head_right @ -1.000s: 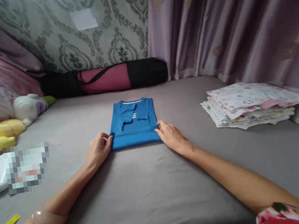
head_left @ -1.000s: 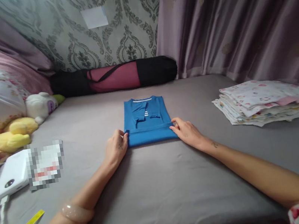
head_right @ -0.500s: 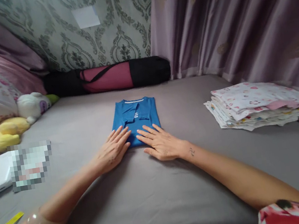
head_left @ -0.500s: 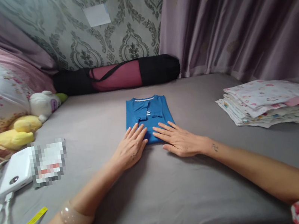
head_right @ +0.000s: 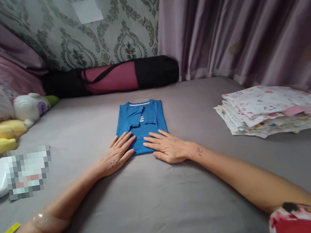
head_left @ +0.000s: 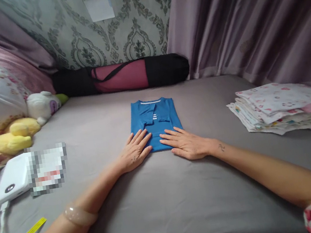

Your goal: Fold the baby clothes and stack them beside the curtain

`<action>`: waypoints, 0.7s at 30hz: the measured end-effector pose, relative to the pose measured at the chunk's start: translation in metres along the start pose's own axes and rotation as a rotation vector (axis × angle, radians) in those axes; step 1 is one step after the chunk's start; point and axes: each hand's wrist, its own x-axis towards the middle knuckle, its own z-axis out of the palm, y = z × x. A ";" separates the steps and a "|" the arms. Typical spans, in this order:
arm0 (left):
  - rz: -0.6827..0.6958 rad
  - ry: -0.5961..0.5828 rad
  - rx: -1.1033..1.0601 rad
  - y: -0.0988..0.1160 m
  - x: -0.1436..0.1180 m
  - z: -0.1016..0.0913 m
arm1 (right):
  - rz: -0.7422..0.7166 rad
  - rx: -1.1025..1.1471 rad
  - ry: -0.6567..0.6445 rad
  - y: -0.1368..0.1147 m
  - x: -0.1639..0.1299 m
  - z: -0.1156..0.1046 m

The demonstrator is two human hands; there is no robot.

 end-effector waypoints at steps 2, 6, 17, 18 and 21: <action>-0.015 0.038 -0.071 -0.002 -0.001 -0.001 | 0.008 0.017 -0.014 -0.002 0.001 -0.005; -0.154 0.225 -0.232 -0.009 -0.002 -0.001 | -0.007 -0.002 0.008 -0.008 0.012 -0.015; -0.402 0.461 -0.612 -0.010 -0.005 -0.010 | -0.116 -0.004 -0.002 -0.012 0.044 -0.001; -0.409 0.464 -0.618 -0.010 -0.005 -0.011 | -0.110 0.008 -0.001 -0.012 0.043 -0.002; -0.449 0.481 -0.628 -0.012 -0.004 -0.010 | -0.072 0.032 0.014 -0.018 0.044 -0.007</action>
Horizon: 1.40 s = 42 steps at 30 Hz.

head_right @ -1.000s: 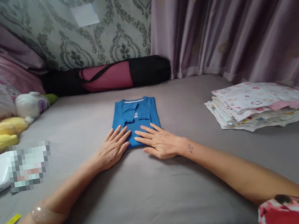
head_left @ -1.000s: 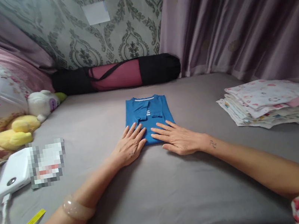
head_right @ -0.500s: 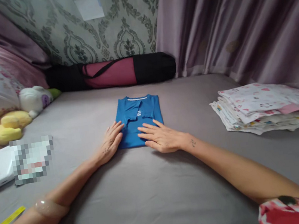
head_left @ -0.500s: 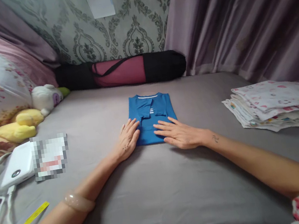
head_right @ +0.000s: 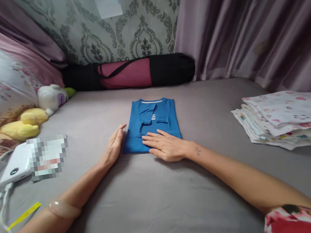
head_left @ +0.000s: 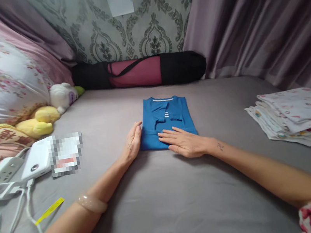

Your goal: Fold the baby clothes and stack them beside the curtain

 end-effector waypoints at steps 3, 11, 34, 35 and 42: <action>-0.015 0.029 -0.024 -0.002 0.002 0.001 | 0.018 -0.058 0.082 -0.011 0.013 -0.002; -0.021 0.072 -0.109 -0.007 0.003 -0.001 | -0.151 -0.131 0.072 -0.024 0.074 0.012; 0.368 -0.145 0.346 0.004 -0.009 0.005 | 0.226 -0.179 0.199 -0.001 -0.006 0.008; 0.410 -0.181 0.403 0.004 -0.010 0.007 | 0.251 -0.185 0.194 0.002 -0.012 0.010; 0.450 -0.350 0.602 -0.003 -0.008 0.016 | 0.288 -0.179 0.181 0.009 -0.022 0.023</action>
